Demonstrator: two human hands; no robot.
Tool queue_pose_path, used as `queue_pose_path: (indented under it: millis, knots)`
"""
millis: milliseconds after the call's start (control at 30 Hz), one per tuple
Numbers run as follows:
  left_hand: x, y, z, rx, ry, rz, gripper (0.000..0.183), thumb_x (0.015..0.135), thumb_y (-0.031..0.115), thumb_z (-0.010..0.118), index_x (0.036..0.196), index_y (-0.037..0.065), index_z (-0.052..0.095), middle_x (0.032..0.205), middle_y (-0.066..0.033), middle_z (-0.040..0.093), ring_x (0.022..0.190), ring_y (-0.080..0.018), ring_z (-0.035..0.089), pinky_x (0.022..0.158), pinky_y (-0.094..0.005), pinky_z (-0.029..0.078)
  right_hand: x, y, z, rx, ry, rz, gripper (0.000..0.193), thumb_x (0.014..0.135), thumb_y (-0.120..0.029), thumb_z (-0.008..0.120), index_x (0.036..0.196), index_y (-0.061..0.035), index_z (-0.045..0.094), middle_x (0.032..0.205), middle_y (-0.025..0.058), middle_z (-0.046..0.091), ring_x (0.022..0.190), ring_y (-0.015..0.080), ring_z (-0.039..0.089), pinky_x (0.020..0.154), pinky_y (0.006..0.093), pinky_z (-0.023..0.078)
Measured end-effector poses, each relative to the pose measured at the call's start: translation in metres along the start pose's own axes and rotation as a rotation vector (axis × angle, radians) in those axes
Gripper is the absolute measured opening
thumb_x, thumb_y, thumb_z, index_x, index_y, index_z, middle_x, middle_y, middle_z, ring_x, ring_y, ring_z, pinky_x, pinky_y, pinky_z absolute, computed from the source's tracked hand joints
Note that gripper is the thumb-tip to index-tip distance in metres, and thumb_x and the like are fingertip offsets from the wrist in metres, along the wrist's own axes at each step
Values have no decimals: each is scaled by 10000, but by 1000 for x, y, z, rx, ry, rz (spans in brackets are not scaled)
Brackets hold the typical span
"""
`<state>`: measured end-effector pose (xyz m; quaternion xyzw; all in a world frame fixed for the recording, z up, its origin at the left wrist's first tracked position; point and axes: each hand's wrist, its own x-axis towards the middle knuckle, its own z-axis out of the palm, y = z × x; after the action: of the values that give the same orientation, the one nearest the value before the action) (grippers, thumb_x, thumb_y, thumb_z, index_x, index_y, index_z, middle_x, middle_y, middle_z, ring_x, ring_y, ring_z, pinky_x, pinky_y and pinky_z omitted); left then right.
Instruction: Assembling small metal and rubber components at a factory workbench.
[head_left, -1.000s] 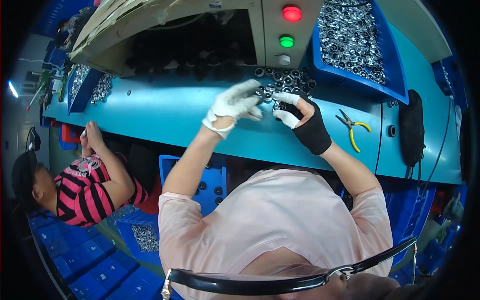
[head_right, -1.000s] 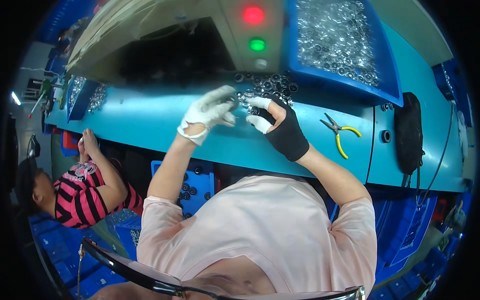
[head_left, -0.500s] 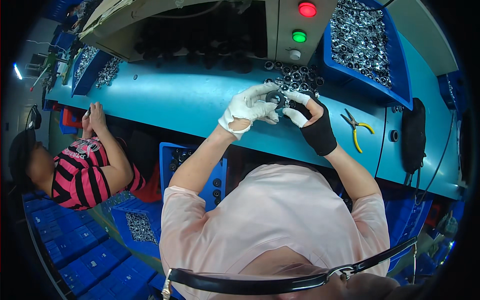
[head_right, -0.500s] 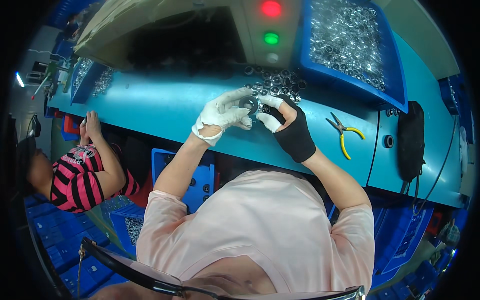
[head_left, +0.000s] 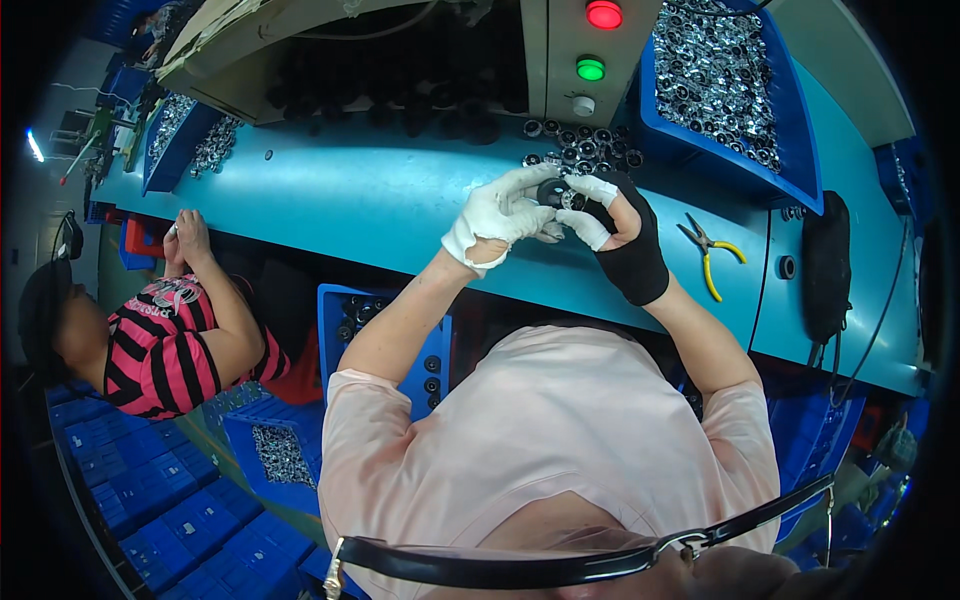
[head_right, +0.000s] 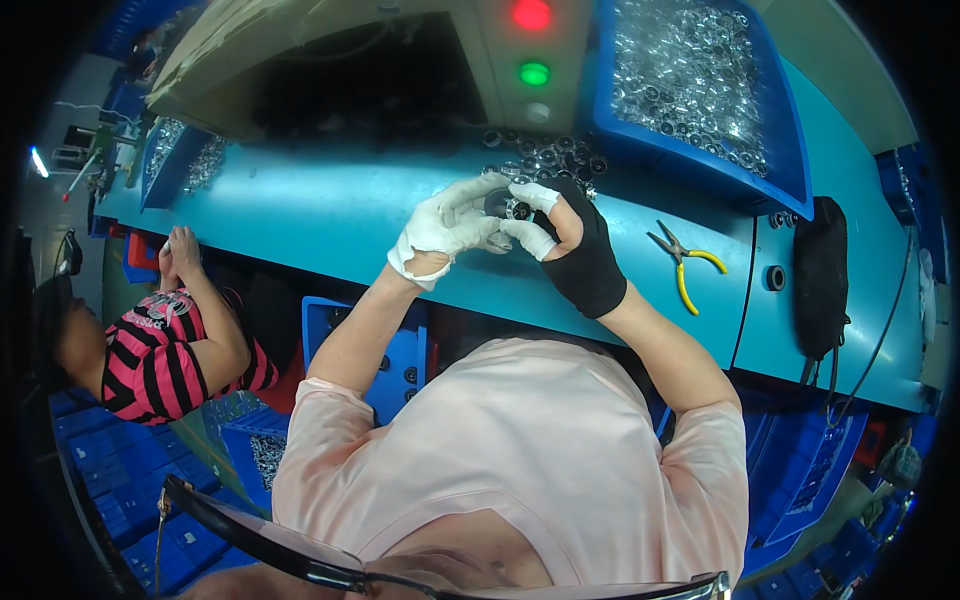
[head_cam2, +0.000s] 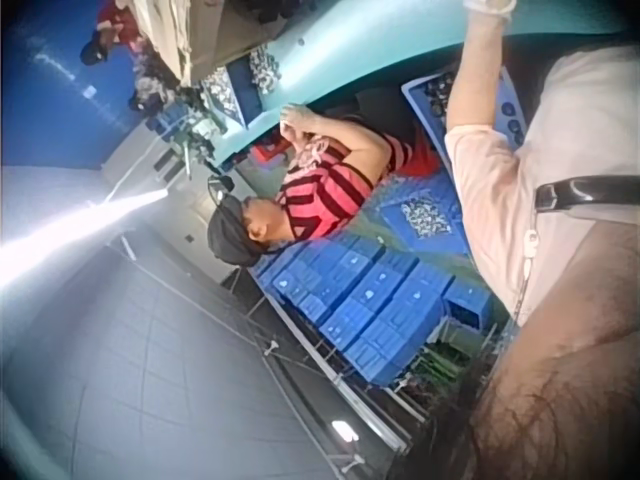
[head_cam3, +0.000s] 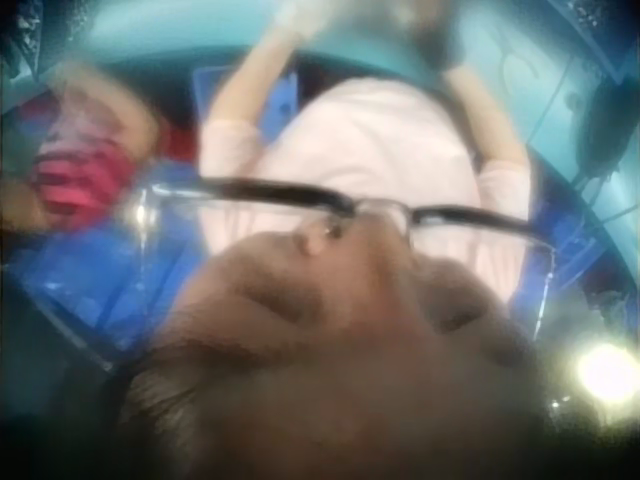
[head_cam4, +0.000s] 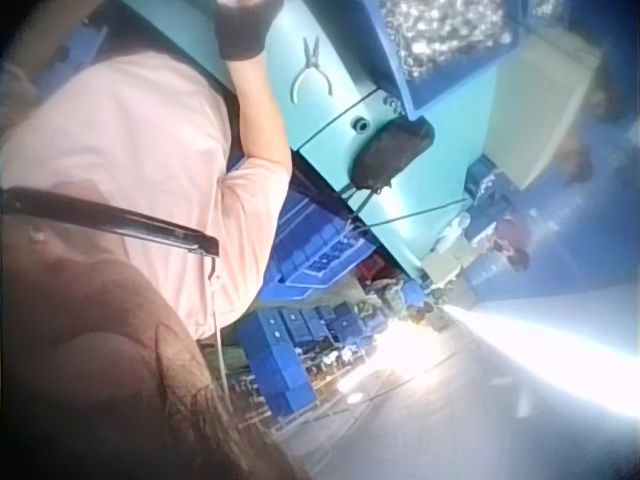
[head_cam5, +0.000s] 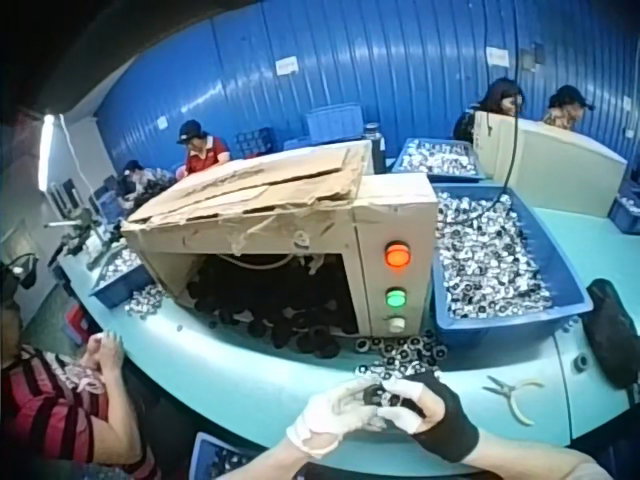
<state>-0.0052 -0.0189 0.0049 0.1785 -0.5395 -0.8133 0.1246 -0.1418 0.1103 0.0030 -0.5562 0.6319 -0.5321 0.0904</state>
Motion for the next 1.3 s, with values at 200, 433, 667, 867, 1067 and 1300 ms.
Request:
queue_pose_path:
  millis: [200,433,667,867,1067,1300]
  knots:
    - [1,1,2,-13,-16,-6,496,844,3,566,1305,-72,399,1033,-152,589,824,-198,636,735,-328,554,-2,0,-1,-4,-4,21,378,729,-37,719,1087,-57,596,928,101,615,804,241,597,687,316,471]
    - [1,-5,1,-86,-73,11,519,862,47,569,1328,-65,368,1062,-168,585,880,-223,635,770,-343,545,1,1,1,-3,7,-95,375,721,-54,728,1077,-67,609,890,89,598,769,235,578,658,315,459]
    - [1,3,15,1,38,-52,447,869,76,603,1253,-69,428,1053,-173,590,902,-233,634,788,-342,539,1,0,3,-74,-22,-96,399,711,-3,701,1091,-63,596,919,102,598,793,253,591,677,322,467]
    - [4,-13,16,82,29,125,376,826,-14,631,1158,-76,466,1094,-170,573,968,-223,603,828,-327,520,4,-7,3,81,-73,133,364,696,3,664,1044,-14,557,893,148,618,803,266,623,696,311,482]
    - [-2,-9,42,184,108,395,180,789,-56,634,965,-44,600,865,-111,653,748,-135,641,705,-255,515,-4,-4,-2,228,-70,121,224,700,15,583,923,-3,581,786,110,585,708,226,586,646,313,464]
    - [3,-35,7,392,157,391,190,873,3,576,1053,-54,557,966,-126,615,855,-167,617,753,-279,509,-4,9,2,244,-168,72,264,789,-75,649,1022,5,555,905,160,610,837,268,622,738,343,473]
